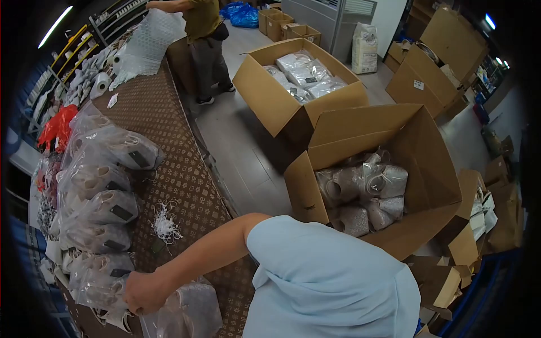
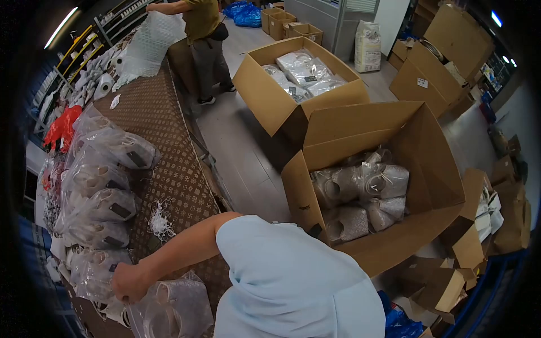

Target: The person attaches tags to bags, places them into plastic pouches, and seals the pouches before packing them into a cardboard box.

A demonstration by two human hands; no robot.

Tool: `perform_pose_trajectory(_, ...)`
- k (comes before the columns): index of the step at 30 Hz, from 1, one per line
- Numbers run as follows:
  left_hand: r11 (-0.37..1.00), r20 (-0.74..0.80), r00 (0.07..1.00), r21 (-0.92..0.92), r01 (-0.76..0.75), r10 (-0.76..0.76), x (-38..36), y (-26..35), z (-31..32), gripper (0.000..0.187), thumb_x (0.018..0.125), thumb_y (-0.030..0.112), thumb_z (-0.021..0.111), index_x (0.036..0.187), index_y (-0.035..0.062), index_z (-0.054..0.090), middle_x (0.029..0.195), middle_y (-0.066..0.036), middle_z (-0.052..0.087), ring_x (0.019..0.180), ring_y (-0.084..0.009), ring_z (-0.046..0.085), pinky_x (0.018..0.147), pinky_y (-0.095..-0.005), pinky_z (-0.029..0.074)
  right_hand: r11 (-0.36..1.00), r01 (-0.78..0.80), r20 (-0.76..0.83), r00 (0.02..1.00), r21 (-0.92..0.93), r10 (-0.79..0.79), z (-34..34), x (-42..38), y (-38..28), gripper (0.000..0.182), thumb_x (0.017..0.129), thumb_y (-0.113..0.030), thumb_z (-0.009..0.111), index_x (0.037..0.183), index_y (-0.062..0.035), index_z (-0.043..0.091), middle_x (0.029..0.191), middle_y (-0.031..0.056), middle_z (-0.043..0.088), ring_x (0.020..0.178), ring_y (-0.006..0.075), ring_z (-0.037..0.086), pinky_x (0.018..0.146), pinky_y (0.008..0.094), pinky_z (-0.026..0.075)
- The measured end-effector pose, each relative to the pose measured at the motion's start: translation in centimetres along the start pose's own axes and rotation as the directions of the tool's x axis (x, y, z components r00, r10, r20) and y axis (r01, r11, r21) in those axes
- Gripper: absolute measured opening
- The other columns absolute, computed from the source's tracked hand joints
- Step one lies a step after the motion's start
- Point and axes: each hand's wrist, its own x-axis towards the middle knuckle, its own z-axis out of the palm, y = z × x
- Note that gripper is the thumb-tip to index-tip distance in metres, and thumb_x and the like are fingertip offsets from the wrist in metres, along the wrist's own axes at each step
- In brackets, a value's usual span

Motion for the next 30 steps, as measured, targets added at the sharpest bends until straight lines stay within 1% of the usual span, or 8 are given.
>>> perform_pose_trajectory(4,0.998,-0.006,1.0,-0.063,0.021,-0.022,-1.3,0.4,0.4,0.044,0.09,0.037,0.052,0.105,-0.0037,0.058,0.076,-0.015,0.062,0.065,-0.0207,0.06,0.055,-0.0295,0.046,0.987,0.004,0.074,0.997,-0.16,0.008,0.8,1.1,-0.3,0.011,0.064,-0.024,0.06,0.066,-0.0167,0.068,0.077,0.0039,0.062,0.07,0.0257,0.059,0.052,0.0407,0.041)
perform_pose_trajectory(6,0.994,-0.009,1.0,-0.105,0.02,-0.021,-1.4,0.7,0.9,0.043,0.091,0.037,0.052,0.105,-0.0037,0.058,0.076,-0.015,0.062,0.064,-0.0204,0.06,0.055,-0.0293,0.046,0.889,0.255,0.209,0.96,-0.38,-0.186,0.8,1.6,-1.7,0.013,0.062,-0.024,0.06,0.065,-0.0145,0.068,0.075,0.0048,0.064,0.068,0.0256,0.061,0.051,0.0406,0.041)
perform_pose_trajectory(15,0.941,0.078,0.988,-0.322,-0.105,0.137,1.7,4.4,5.4,0.043,0.091,0.037,0.051,0.102,-0.0036,0.058,0.073,-0.013,0.062,0.062,-0.0188,0.059,0.053,-0.028,0.045,0.815,0.442,0.498,0.837,-0.374,-0.226,1.2,4.0,-3.0,0.022,0.061,-0.028,0.062,0.075,-0.013,0.071,0.073,0.0072,0.066,0.066,0.0286,0.061,0.054,0.0425,0.043)
perform_pose_trajectory(19,0.936,0.021,0.999,-0.351,-0.033,0.044,-1.9,3.2,3.7,0.043,0.091,0.037,0.051,0.101,-0.0036,0.059,0.072,-0.013,0.062,0.061,-0.0181,0.059,0.052,-0.0275,0.044,0.761,0.603,0.694,0.655,-0.24,-0.3,4.1,4.5,-7.4,0.024,0.061,-0.029,0.062,0.075,-0.012,0.071,0.072,0.0082,0.066,0.066,0.0291,0.062,0.054,0.043,0.043)
perform_pose_trajectory(21,0.936,-0.068,0.995,-0.349,0.046,-0.075,-5.9,2.3,1.7,0.043,0.091,0.037,0.051,0.101,-0.0036,0.059,0.072,-0.013,0.062,0.06,-0.0178,0.059,0.052,-0.0272,0.044,0.885,0.418,0.495,0.824,-0.204,-0.275,2.8,2.6,-8.0,0.02,0.065,-0.026,0.062,0.072,-0.0097,0.07,0.072,0.0095,0.066,0.068,0.0305,0.062,0.055,0.0438,0.043)
perform_pose_trajectory(25,0.901,-0.237,0.925,-0.39,0.188,-0.296,-13.6,2.5,-0.1,0.043,0.092,0.038,0.051,0.099,-0.0035,0.059,0.071,-0.012,0.062,0.059,-0.0171,0.058,0.051,-0.0266,0.044,0.957,0.286,0.449,0.861,-0.043,-0.237,0.9,2.6,-7.4,0.019,0.059,-0.027,0.067,0.061,-0.0076,0.065,0.063,0.0088,0.063,0.061,0.0283,0.062,0.05,0.0412,0.042)
perform_pose_trajectory(28,0.864,-0.313,0.86,-0.439,0.245,-0.403,-17.2,4.6,0.2,0.043,0.092,0.038,0.05,0.099,-0.0035,0.059,0.07,-0.012,0.062,0.058,-0.0166,0.058,0.05,-0.0262,0.044,0.978,0.196,0.69,0.697,0.075,-0.193,-1.0,3.3,-7.9,0.023,0.061,-0.031,0.07,0.07,-0.01,0.07,0.071,0.0065,0.066,0.071,0.0267,0.064,0.056,0.0407,0.046)
perform_pose_trajectory(30,0.631,-0.355,0.785,-0.774,0.057,-0.507,-15.3,4.6,2.5,0.035,0.089,0.031,0.056,0.087,-0.0039,0.06,0.071,-0.014,0.063,0.059,-0.0215,0.061,0.052,-0.0309,0.047,0.987,0.082,0.676,0.721,0.137,-0.154,0.3,2.6,-6.9,0.023,0.061,-0.032,0.071,0.069,-0.0108,0.069,0.071,0.0046,0.066,0.071,0.0249,0.064,0.056,0.0386,0.047)
